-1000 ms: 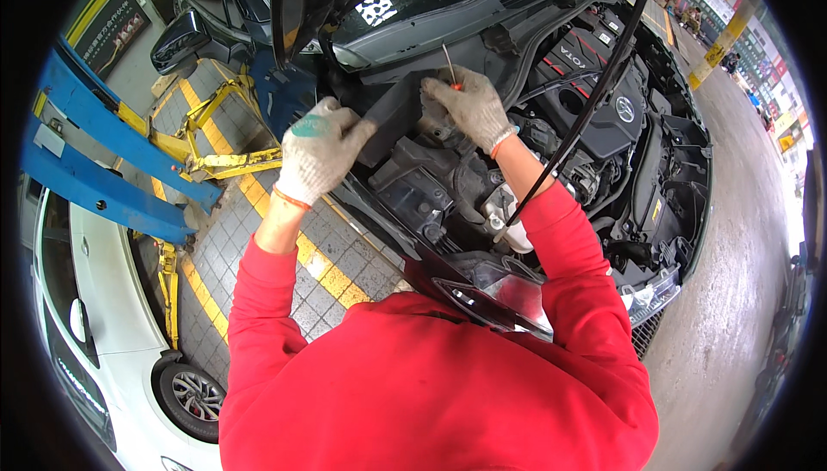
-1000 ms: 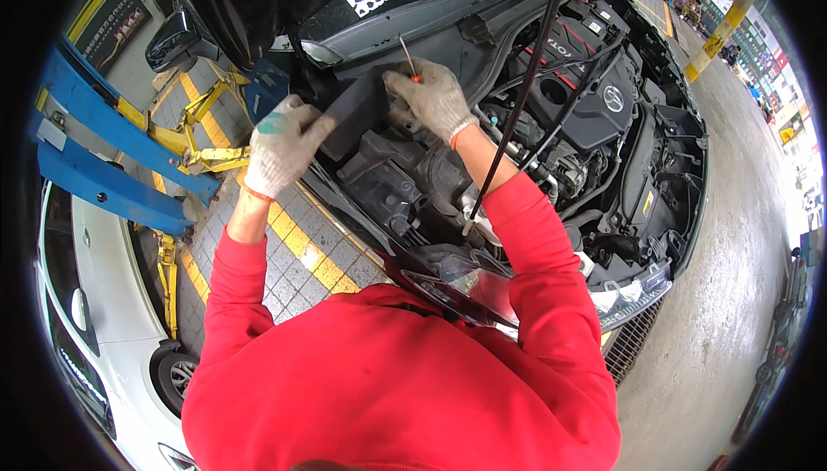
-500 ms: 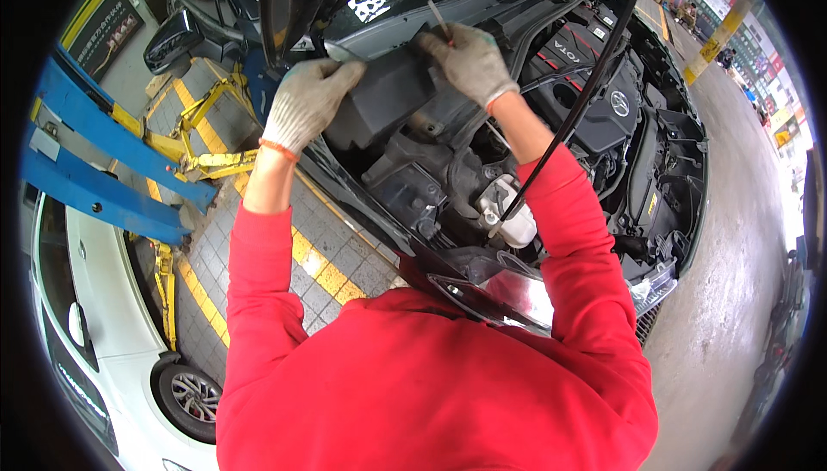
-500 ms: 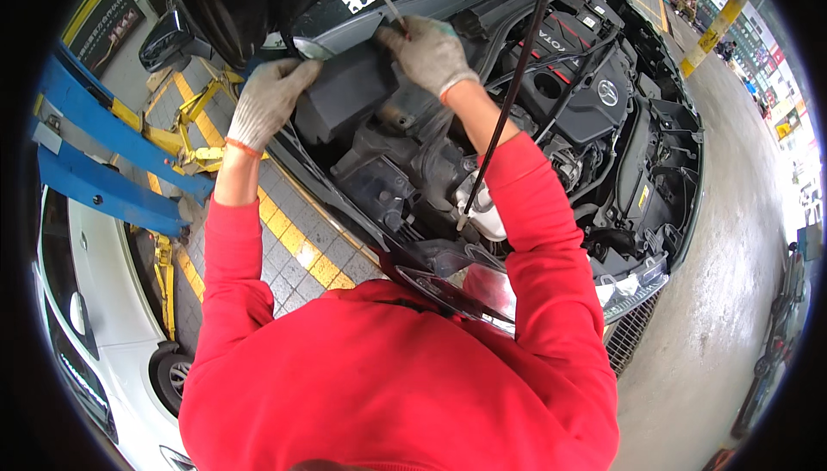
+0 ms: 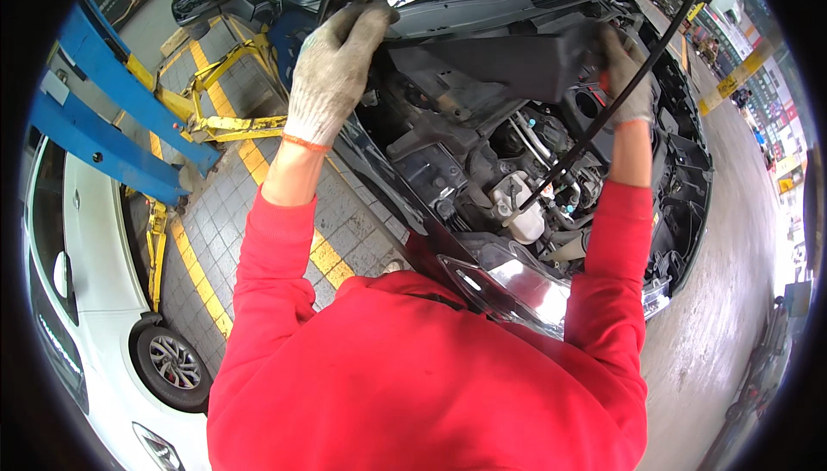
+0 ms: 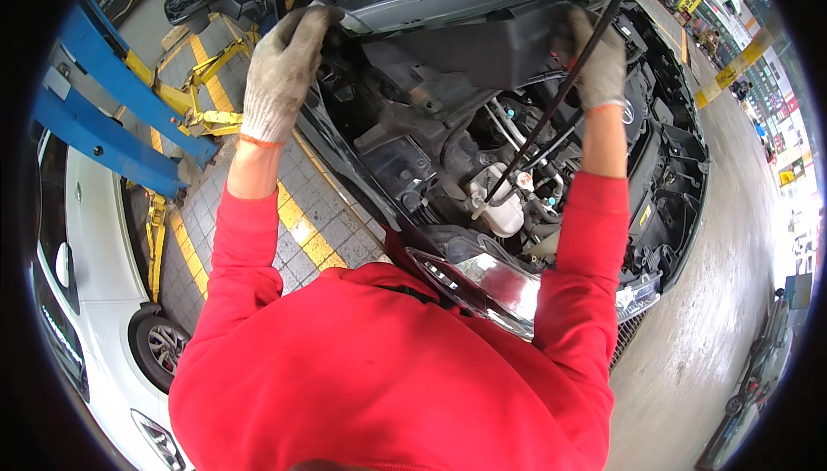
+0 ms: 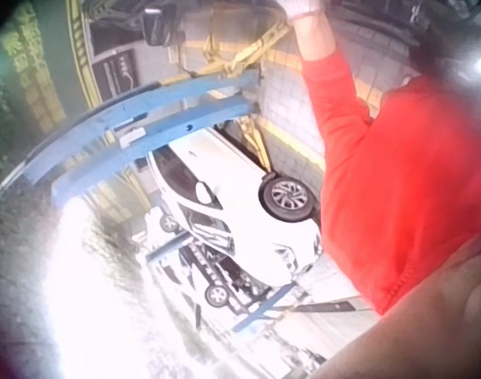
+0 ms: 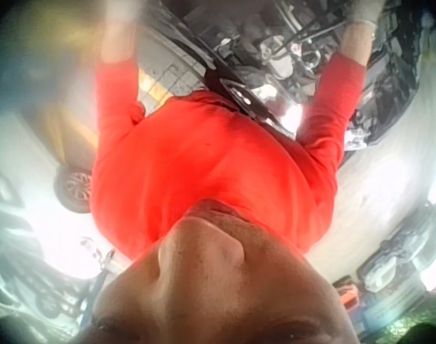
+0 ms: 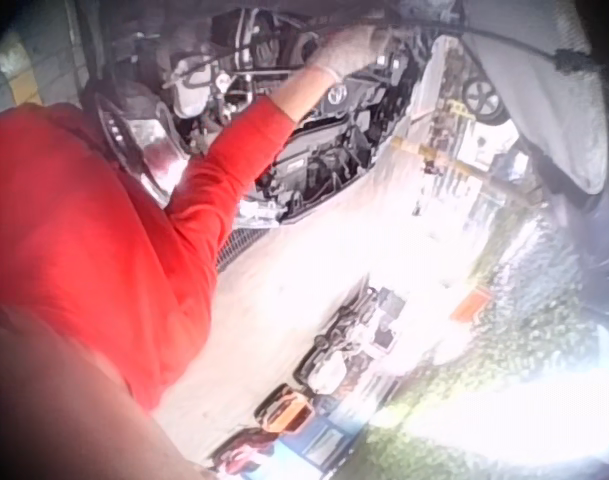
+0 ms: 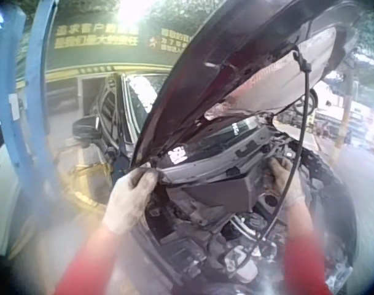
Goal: The person installs a headlight assembly into the front of a car with the hood open. They align the headlight, secure it with fasteners, and adjust the surrounding trim and cowl panel. The task is performed in a service bay with other vehicles and equipment visible.
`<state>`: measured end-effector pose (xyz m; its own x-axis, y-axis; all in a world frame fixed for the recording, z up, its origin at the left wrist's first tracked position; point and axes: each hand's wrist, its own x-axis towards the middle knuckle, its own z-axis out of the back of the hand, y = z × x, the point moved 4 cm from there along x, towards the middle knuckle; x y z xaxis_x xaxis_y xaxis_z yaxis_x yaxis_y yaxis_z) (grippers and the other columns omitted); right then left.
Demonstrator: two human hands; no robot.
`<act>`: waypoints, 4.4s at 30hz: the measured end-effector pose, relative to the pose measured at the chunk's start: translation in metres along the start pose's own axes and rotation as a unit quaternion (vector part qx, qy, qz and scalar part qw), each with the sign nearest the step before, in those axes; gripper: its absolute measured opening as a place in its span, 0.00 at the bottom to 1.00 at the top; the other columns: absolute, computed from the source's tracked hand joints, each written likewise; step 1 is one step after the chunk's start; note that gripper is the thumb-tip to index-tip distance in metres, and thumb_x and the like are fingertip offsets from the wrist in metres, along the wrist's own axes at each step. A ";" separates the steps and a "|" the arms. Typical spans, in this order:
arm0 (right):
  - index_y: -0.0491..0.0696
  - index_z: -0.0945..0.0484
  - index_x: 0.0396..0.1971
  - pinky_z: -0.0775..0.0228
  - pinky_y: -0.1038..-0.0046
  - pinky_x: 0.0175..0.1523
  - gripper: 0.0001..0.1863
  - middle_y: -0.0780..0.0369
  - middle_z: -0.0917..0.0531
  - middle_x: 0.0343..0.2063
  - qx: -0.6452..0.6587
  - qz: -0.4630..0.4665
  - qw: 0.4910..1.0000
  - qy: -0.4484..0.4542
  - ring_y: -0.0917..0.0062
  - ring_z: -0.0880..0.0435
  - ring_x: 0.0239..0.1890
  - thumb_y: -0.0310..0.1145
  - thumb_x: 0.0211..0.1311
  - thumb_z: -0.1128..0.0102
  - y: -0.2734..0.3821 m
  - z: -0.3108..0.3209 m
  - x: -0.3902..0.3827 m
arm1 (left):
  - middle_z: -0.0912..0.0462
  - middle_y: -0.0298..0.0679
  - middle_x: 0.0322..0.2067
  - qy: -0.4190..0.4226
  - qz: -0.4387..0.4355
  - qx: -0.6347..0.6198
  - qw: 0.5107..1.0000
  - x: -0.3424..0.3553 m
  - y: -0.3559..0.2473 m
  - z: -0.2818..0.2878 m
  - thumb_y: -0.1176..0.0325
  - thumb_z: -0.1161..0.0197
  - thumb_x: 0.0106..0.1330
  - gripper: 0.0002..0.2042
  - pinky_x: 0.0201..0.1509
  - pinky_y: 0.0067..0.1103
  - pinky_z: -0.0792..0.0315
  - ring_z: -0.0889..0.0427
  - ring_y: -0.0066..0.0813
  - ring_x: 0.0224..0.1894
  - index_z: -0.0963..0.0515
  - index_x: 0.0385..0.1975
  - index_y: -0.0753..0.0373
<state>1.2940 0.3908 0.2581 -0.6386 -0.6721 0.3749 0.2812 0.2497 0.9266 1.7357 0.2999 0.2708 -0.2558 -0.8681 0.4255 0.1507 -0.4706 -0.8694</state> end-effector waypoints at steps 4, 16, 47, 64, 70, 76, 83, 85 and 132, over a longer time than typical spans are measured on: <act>0.44 0.15 0.61 0.21 0.79 0.34 0.20 0.59 0.05 0.47 0.092 0.010 0.994 -0.057 0.78 0.07 0.37 0.44 0.84 0.31 -0.014 0.084 -0.007 | 0.21 0.38 0.43 0.078 -0.109 0.043 0.990 -0.038 0.035 0.023 0.79 0.45 0.82 0.14 0.35 0.20 0.25 0.22 0.22 0.32 0.19 0.62 0.67; 0.47 0.18 0.66 0.25 0.79 0.39 0.22 0.60 0.09 0.55 0.019 0.027 0.978 -0.208 0.80 0.10 0.48 0.47 0.88 0.37 -0.015 0.295 -0.136 | 0.13 0.42 0.44 0.170 0.321 -0.252 0.897 -0.245 0.105 -0.033 0.72 0.46 0.82 0.15 0.51 0.25 0.13 0.09 0.28 0.43 0.24 0.63 0.69; 0.52 0.16 0.52 0.31 0.80 0.30 0.14 0.65 0.08 0.37 0.041 0.034 0.955 -0.292 0.82 0.13 0.32 0.46 0.86 0.40 0.061 0.366 -0.342 | 0.08 0.43 0.45 0.440 0.205 -0.371 0.792 -0.296 -0.011 -0.155 0.79 0.30 0.76 0.14 0.38 0.17 0.19 0.13 0.20 0.34 0.22 0.57 0.68; 0.50 0.15 0.54 0.22 0.75 0.30 0.14 0.60 0.06 0.39 0.132 -0.007 0.892 -0.432 0.75 0.08 0.34 0.44 0.86 0.38 -0.050 0.636 -0.212 | 0.08 0.41 0.49 0.353 0.170 -0.149 0.908 -0.276 -0.133 -0.423 0.70 0.30 0.78 0.19 0.40 0.16 0.19 0.13 0.19 0.38 0.19 0.65 0.68; 0.46 0.16 0.51 0.22 0.72 0.24 0.15 0.61 0.08 0.32 0.097 -0.106 0.932 -0.333 0.74 0.09 0.26 0.43 0.82 0.34 -0.147 0.655 -0.128 | 0.08 0.40 0.45 0.351 0.170 -0.094 0.916 -0.271 -0.136 -0.482 0.69 0.29 0.79 0.18 0.39 0.16 0.20 0.14 0.18 0.36 0.18 0.64 0.69; 0.47 0.17 0.53 0.24 0.74 0.26 0.15 0.62 0.10 0.33 0.026 -0.285 0.945 -0.161 0.76 0.11 0.27 0.43 0.81 0.36 -0.238 0.648 -0.082 | 0.10 0.39 0.42 0.366 0.173 -0.041 0.913 -0.253 -0.131 -0.533 0.65 0.28 0.79 0.20 0.38 0.18 0.22 0.14 0.19 0.36 0.18 0.65 0.69; 0.44 0.15 0.54 0.17 0.68 0.33 0.21 0.59 0.10 0.36 -0.157 -0.336 0.921 -0.121 0.74 0.11 0.32 0.46 0.76 0.34 -0.260 0.671 -0.077 | 0.09 0.41 0.50 0.456 0.029 0.058 0.888 -0.225 -0.117 -0.617 0.68 0.32 0.80 0.16 0.50 0.23 0.15 0.10 0.28 0.44 0.16 0.63 0.65; 0.43 0.12 0.55 0.12 0.60 0.50 0.28 0.51 0.08 0.47 -0.221 -0.331 0.912 -0.102 0.64 0.06 0.45 0.53 0.71 0.32 -0.259 0.668 -0.081 | 0.09 0.47 0.51 0.405 -0.364 0.138 0.828 -0.221 -0.131 -0.655 0.64 0.32 0.81 0.12 0.54 0.37 0.16 0.10 0.52 0.50 0.15 0.56 0.63; 0.44 0.09 0.50 0.16 0.47 0.63 0.20 0.40 0.09 0.52 -0.499 -0.193 0.839 -0.097 0.41 0.09 0.57 0.36 0.73 0.47 -0.287 0.665 -0.099 | 0.09 0.45 0.52 0.517 -0.324 0.171 0.774 -0.181 -0.159 -0.674 0.65 0.29 0.75 0.14 0.60 0.37 0.16 0.10 0.50 0.55 0.13 0.56 0.60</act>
<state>0.8004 0.8498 -0.0252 -0.8977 -0.4178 0.1399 0.4242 -0.7342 0.5300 1.1147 0.6382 0.1630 -0.9840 0.0748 0.1615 -0.1300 -0.9215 -0.3659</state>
